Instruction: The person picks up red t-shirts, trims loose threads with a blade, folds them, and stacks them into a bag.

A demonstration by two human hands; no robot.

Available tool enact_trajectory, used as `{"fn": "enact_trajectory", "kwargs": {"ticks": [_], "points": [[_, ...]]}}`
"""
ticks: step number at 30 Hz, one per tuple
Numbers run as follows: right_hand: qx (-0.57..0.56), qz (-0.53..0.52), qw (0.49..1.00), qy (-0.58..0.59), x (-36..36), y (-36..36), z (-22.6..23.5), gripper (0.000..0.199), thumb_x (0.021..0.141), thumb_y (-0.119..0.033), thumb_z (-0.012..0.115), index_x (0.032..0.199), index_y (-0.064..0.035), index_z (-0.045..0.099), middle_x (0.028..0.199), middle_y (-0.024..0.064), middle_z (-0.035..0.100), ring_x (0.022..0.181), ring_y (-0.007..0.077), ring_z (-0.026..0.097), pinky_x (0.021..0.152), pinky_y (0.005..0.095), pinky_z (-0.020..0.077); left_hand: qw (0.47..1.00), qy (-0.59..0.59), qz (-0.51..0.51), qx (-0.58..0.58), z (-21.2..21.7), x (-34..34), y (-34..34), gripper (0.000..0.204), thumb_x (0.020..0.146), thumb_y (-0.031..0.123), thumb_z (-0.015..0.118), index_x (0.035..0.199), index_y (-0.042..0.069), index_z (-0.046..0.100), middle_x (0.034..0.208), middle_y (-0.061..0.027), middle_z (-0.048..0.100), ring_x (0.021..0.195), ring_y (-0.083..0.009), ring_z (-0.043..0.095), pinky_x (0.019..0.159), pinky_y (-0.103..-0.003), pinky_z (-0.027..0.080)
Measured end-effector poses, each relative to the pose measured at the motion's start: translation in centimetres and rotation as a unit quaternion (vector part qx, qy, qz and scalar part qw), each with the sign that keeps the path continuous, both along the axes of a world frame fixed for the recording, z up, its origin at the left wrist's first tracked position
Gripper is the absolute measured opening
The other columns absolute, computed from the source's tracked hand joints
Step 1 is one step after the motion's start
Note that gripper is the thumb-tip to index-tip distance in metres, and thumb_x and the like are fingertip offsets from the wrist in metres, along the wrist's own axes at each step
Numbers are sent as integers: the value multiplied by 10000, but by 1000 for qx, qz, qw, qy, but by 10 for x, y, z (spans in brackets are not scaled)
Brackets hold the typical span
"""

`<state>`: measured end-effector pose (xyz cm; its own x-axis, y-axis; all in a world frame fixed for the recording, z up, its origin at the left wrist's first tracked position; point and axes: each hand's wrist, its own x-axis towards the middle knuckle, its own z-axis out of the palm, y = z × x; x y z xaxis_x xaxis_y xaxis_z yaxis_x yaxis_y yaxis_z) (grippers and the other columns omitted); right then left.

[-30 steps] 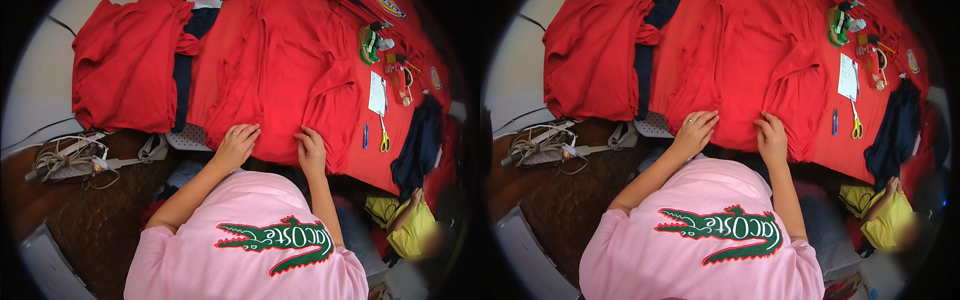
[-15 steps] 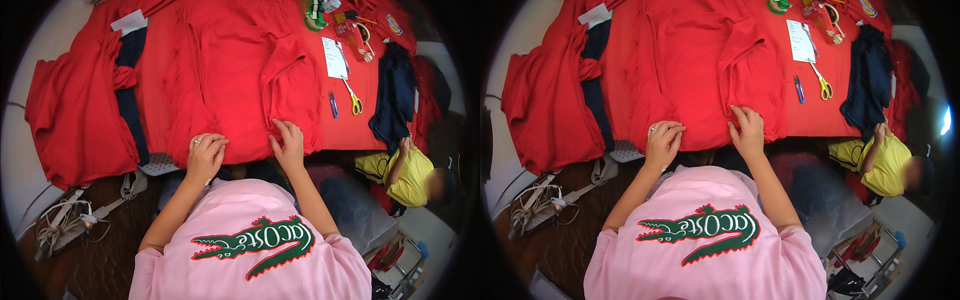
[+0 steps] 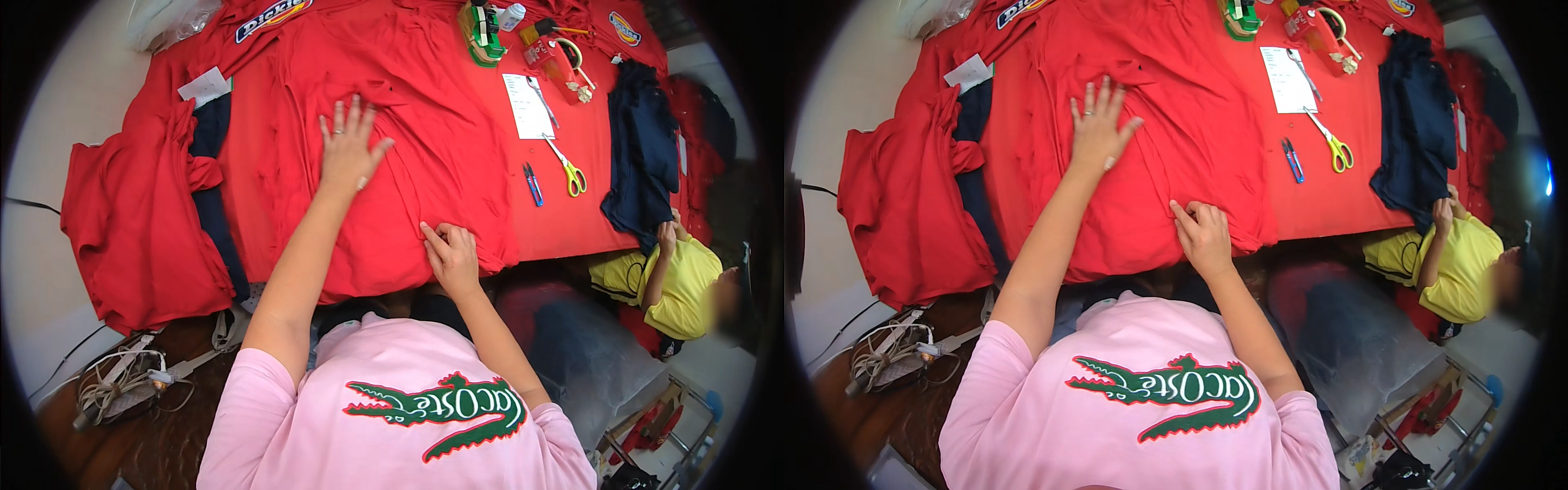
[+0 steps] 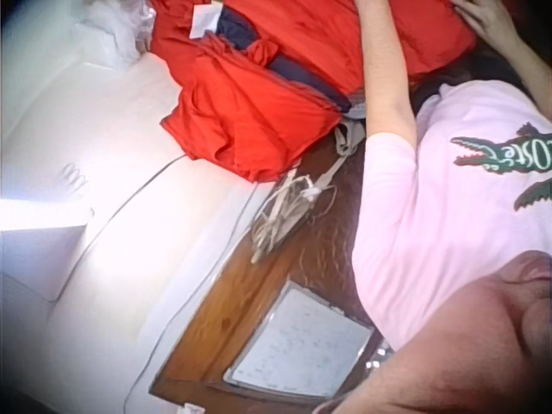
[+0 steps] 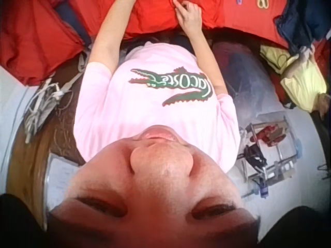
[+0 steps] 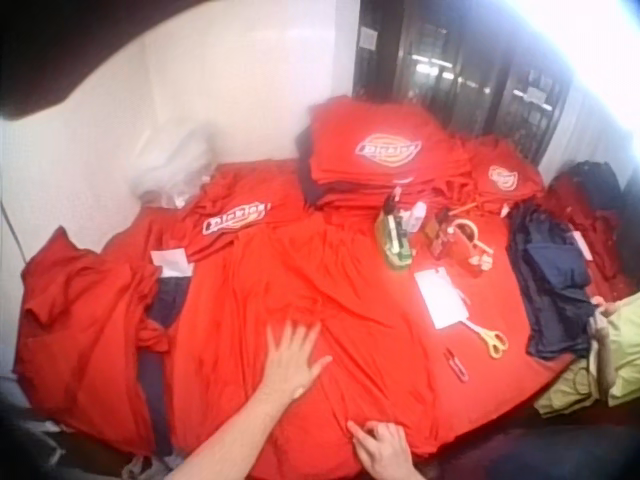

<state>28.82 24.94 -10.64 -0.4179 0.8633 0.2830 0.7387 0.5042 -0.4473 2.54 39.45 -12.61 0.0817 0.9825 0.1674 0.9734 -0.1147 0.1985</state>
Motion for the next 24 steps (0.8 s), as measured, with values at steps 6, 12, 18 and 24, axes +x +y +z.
{"fn": "enact_trajectory", "kwargs": {"ticks": [6,12,18,24], "points": [[-5,6,1000,24,4,2,-4,395,874,-114,741,1268,-132,720,1020,63,598,920,245,573,819,392,449,999,-23,22,35,-5,-19,4,625,1047,396,531,1599,153,370,1700,-91,257,1565,-334,233,1260,-572,145],[-3,6,1000,27,5,4,-9,395,873,-126,744,1267,-133,716,1033,69,605,934,258,580,828,404,448,873,-472,92,81,52,-42,-47,317,1000,85,561,1296,54,670,1363,-154,634,1327,-294,563,1159,-400,371],[9,4,1000,7,2,4,-12,395,872,-144,744,1265,-135,713,1047,76,612,960,272,590,849,414,444,927,-315,173,105,52,-61,-182,222,933,70,671,1147,45,722,1149,-146,667,1117,-298,632,1009,-404,459],[16,8,1000,-23,-2,1,-15,393,881,-135,722,1272,-131,690,1085,91,611,1002,286,583,872,413,428,985,-124,116,-20,48,-13,-211,652,895,382,716,1468,115,554,1598,-125,410,1487,-374,337,1205,-584,214]]}}
